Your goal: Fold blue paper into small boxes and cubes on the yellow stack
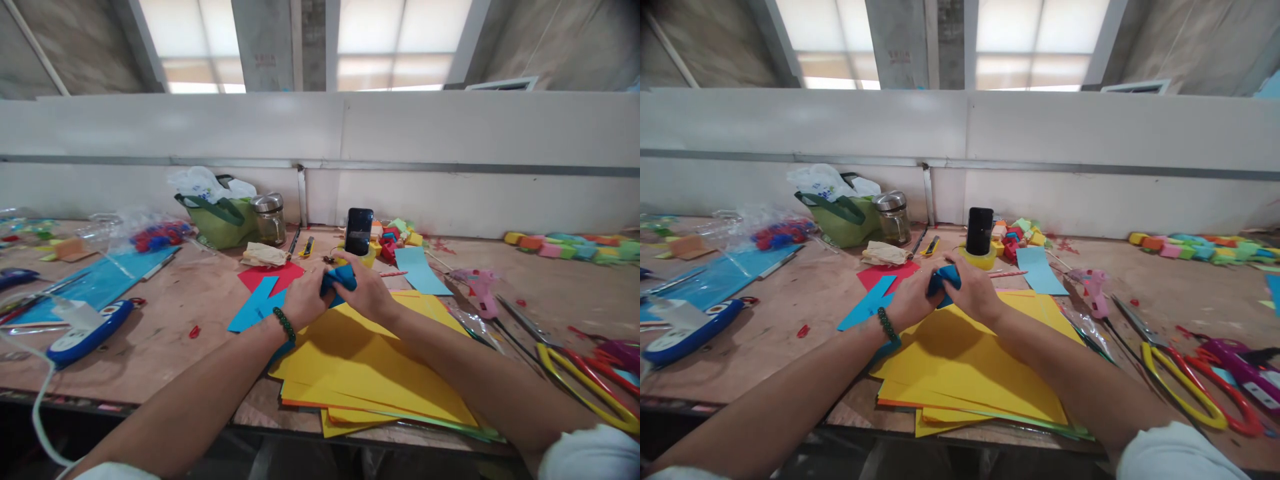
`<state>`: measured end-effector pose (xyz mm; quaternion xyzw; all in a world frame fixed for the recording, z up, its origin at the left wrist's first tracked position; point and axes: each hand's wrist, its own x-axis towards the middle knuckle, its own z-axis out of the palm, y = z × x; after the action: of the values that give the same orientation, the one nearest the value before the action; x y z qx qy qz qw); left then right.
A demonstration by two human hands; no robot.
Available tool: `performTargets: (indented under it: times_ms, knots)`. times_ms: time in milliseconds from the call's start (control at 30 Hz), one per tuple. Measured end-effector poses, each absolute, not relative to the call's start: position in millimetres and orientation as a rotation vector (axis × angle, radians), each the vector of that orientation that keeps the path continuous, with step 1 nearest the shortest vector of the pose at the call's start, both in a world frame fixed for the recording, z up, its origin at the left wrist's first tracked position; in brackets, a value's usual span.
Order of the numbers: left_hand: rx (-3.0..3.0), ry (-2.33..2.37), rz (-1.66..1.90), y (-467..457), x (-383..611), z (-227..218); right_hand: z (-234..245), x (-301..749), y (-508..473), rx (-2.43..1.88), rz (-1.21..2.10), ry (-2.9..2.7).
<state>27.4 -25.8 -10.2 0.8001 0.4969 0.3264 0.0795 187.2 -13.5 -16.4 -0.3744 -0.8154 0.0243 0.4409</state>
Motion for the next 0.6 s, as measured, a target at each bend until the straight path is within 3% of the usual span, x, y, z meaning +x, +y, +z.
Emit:
performTargets:
  times_ms: [400,600]
  knots:
    - [1.862,1.101,0.961,-14,26,-12,-11,193,-4,-1.04,0.203,-2.141]
    - [1.823,1.123,1.064,-9,25,-13,-13,191,-2,-1.043,0.343,-2.014]
